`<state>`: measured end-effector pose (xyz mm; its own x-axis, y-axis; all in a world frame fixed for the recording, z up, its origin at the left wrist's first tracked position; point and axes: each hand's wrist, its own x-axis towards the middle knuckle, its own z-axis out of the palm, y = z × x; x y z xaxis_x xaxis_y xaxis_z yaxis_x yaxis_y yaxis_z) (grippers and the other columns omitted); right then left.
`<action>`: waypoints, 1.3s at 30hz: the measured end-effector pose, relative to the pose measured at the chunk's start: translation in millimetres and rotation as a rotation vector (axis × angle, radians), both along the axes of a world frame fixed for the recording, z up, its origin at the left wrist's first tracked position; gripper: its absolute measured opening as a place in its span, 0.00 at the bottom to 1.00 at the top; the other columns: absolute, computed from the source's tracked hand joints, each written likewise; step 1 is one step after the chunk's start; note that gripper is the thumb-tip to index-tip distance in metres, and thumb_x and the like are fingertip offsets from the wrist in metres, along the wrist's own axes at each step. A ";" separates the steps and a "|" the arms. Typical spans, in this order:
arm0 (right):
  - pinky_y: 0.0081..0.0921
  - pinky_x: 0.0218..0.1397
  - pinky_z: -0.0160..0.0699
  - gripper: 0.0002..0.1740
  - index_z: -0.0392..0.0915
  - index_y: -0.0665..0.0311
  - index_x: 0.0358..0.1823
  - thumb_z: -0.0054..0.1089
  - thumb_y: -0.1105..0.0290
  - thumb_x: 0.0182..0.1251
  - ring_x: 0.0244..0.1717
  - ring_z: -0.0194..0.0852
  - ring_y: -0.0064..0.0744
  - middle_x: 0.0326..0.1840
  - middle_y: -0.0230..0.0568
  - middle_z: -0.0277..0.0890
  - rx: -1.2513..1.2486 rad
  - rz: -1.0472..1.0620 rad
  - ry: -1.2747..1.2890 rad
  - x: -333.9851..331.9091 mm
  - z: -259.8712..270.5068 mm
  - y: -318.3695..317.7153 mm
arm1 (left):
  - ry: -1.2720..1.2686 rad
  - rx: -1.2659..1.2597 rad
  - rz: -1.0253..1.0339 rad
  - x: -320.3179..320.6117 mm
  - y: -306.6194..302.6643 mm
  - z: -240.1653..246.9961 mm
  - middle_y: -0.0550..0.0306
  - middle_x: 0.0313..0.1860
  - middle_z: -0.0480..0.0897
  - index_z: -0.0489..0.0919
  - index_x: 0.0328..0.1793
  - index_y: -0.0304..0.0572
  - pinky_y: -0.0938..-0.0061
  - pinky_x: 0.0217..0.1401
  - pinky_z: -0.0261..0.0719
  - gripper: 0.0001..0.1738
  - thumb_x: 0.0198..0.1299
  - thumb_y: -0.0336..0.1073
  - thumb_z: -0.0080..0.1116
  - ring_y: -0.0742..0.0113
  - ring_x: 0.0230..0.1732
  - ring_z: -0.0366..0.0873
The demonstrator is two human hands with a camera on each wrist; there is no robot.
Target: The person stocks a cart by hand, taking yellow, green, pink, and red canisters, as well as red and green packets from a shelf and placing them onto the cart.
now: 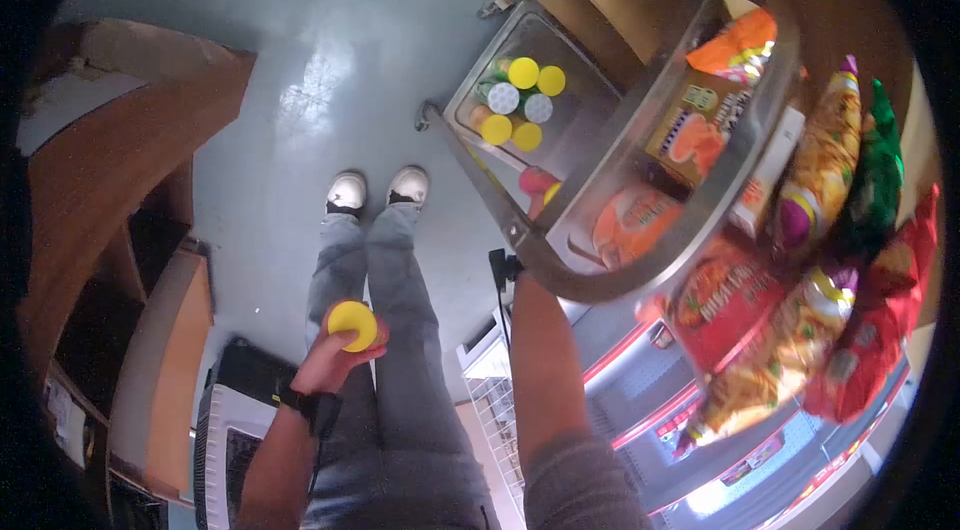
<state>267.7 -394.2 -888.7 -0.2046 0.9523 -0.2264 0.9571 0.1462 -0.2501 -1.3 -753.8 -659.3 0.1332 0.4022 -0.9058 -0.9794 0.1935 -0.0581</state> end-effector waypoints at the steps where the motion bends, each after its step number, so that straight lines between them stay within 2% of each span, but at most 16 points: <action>1: 0.47 0.74 0.71 0.45 0.67 0.60 0.76 0.81 0.65 0.58 0.73 0.69 0.51 0.71 0.61 0.71 0.114 -0.065 0.073 14.6 -23.6 18.1 | 0.002 0.006 0.026 0.2 4.0 -6.7 0.48 0.65 0.77 0.64 0.77 0.51 0.46 0.69 0.81 0.35 0.64 0.38 0.61 0.47 0.67 0.80; 4: 0.52 0.73 0.73 0.53 0.63 0.53 0.80 0.84 0.65 0.53 0.71 0.69 0.60 0.71 0.65 0.69 0.209 -0.184 0.313 10.5 -48.1 38.1 | -0.017 0.031 0.085 -0.5 16.6 -26.3 0.48 0.65 0.77 0.64 0.78 0.49 0.48 0.69 0.82 0.36 0.63 0.35 0.62 0.49 0.67 0.79; 7: 0.59 0.70 0.74 0.55 0.63 0.47 0.81 0.85 0.67 0.50 0.67 0.68 0.71 0.69 0.68 0.65 0.167 -0.290 0.100 -3.0 -42.2 52.6 | -0.025 0.052 0.128 -0.7 29.4 -46.5 0.48 0.64 0.77 0.63 0.78 0.48 0.51 0.69 0.81 0.37 0.62 0.32 0.62 0.53 0.67 0.79; 11: 0.49 0.70 0.76 0.55 0.65 0.51 0.80 0.84 0.72 0.47 0.67 0.74 0.57 0.70 0.58 0.73 0.106 -0.417 0.245 -7.4 -74.5 70.8 | 0.011 0.055 0.193 5.1 34.3 -69.1 0.48 0.64 0.77 0.64 0.78 0.46 0.52 0.71 0.79 0.37 0.61 0.32 0.62 0.54 0.69 0.77; 14: 0.41 0.68 0.80 0.53 0.66 0.54 0.80 0.81 0.76 0.47 0.66 0.78 0.49 0.69 0.51 0.77 0.082 -0.429 -0.006 -28.9 -87.4 78.3 | 0.033 0.072 0.187 5.8 35.9 -79.7 0.49 0.65 0.77 0.64 0.78 0.44 0.54 0.72 0.78 0.37 0.61 0.31 0.62 0.54 0.69 0.76; 20: 0.37 0.70 0.77 0.48 0.63 0.55 0.81 0.67 0.82 0.56 0.71 0.74 0.42 0.72 0.48 0.74 -0.104 -0.437 0.094 -25.5 -115.6 83.9 | 0.080 0.036 0.124 4.9 30.2 -94.7 0.49 0.66 0.76 0.65 0.77 0.41 0.54 0.70 0.79 0.37 0.60 0.31 0.62 0.55 0.67 0.77; 22: 0.39 0.69 0.77 0.48 0.59 0.56 0.83 0.63 0.83 0.57 0.69 0.74 0.45 0.72 0.53 0.71 -0.119 -0.414 0.494 -17.4 -117.0 82.7 | 0.065 0.020 0.134 -0.2 35.8 -90.2 0.49 0.66 0.76 0.65 0.77 0.40 0.55 0.70 0.79 0.37 0.60 0.32 0.62 0.55 0.67 0.77; 23: 0.39 0.69 0.77 0.48 0.59 0.56 0.83 0.63 0.83 0.57 0.69 0.74 0.45 0.72 0.53 0.71 -0.113 -0.416 0.492 -12.7 -114.3 79.1 | 0.054 0.010 0.145 -1.8 38.8 -87.0 0.50 0.66 0.77 0.66 0.76 0.40 0.57 0.71 0.78 0.36 0.60 0.32 0.63 0.56 0.67 0.77; 25: 0.40 0.65 0.78 0.46 0.58 0.60 0.82 0.61 0.83 0.59 0.62 0.77 0.49 0.69 0.58 0.69 -0.011 -0.392 0.398 1.0 -110.9 65.1 | 0.025 0.032 0.144 3.0 34.9 -91.9 0.50 0.67 0.76 0.66 0.76 0.40 0.61 0.73 0.77 0.38 0.59 0.32 0.65 0.56 0.68 0.76; 27: 0.35 0.60 0.77 0.36 0.63 0.69 0.74 0.60 0.80 0.61 0.56 0.75 0.44 0.59 0.53 0.71 0.063 -0.021 0.177 -18.4 -53.6 29.3 | 0.186 0.078 -0.061 18.7 30.5 -104.4 0.49 0.69 0.72 0.65 0.77 0.39 0.63 0.73 0.76 0.43 0.55 0.32 0.71 0.54 0.72 0.72; 28: 0.35 0.60 0.78 0.32 0.65 0.68 0.71 0.65 0.73 0.67 0.56 0.76 0.42 0.58 0.48 0.72 0.036 0.183 0.076 -4.3 -40.5 10.6 | 0.192 0.085 -0.059 22.5 33.2 -108.4 0.49 0.69 0.72 0.65 0.77 0.39 0.63 0.73 0.76 0.43 0.55 0.32 0.71 0.54 0.72 0.72; 30: 0.35 0.60 0.81 0.35 0.61 0.64 0.76 0.64 0.64 0.73 0.57 0.78 0.39 0.61 0.44 0.72 -0.763 -0.185 0.620 -29.4 21.2 -34.9 | 0.717 0.125 -0.653 29.1 41.6 -115.3 0.45 0.70 0.68 0.65 0.78 0.41 0.59 0.74 0.74 0.50 0.47 0.35 0.79 0.49 0.75 0.66; 32: 0.34 0.61 0.83 0.40 0.54 0.58 0.83 0.61 0.56 0.78 0.60 0.79 0.37 0.66 0.41 0.71 -1.501 -0.431 0.746 -46.2 74.8 -62.9 | 0.800 0.145 -0.716 42.3 56.3 -121.9 0.43 0.70 0.66 0.65 0.78 0.42 0.57 0.75 0.72 0.53 0.43 0.37 0.81 0.46 0.75 0.65; 34: 0.38 0.68 0.80 0.50 0.40 0.50 0.89 0.64 0.59 0.77 0.67 0.78 0.37 0.80 0.45 0.59 -1.502 -0.215 0.508 -84.5 129.7 -86.5 | 0.995 0.198 -0.780 53.9 79.1 -119.4 0.38 0.72 0.63 0.65 0.78 0.45 0.51 0.77 0.66 0.58 0.37 0.41 0.83 0.37 0.73 0.64; 37: 0.33 0.75 0.72 0.44 0.56 0.59 0.83 0.70 0.64 0.72 0.75 0.69 0.34 0.77 0.44 0.64 -1.308 0.022 0.472 -75.9 131.2 -109.7 | 1.114 0.189 -0.878 74.4 118.2 -99.0 0.36 0.75 0.60 0.64 0.79 0.45 0.47 0.76 0.65 0.59 0.36 0.41 0.83 0.33 0.73 0.62; 39: 0.32 0.77 0.68 0.39 0.63 0.62 0.79 0.71 0.65 0.71 0.76 0.67 0.34 0.74 0.43 0.67 -1.341 -0.133 0.447 -68.9 135.9 -103.6 | 1.065 0.179 -0.910 78.3 127.7 -92.4 0.33 0.79 0.55 0.62 0.81 0.46 0.43 0.79 0.62 0.61 0.39 0.43 0.84 0.28 0.77 0.58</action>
<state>198.8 -497.8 -752.8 -0.4256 0.0883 -0.9006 0.7495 -0.5233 -0.4055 77.0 -626.0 -751.6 -0.3009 0.6664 -0.6822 -0.0680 0.6985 0.7124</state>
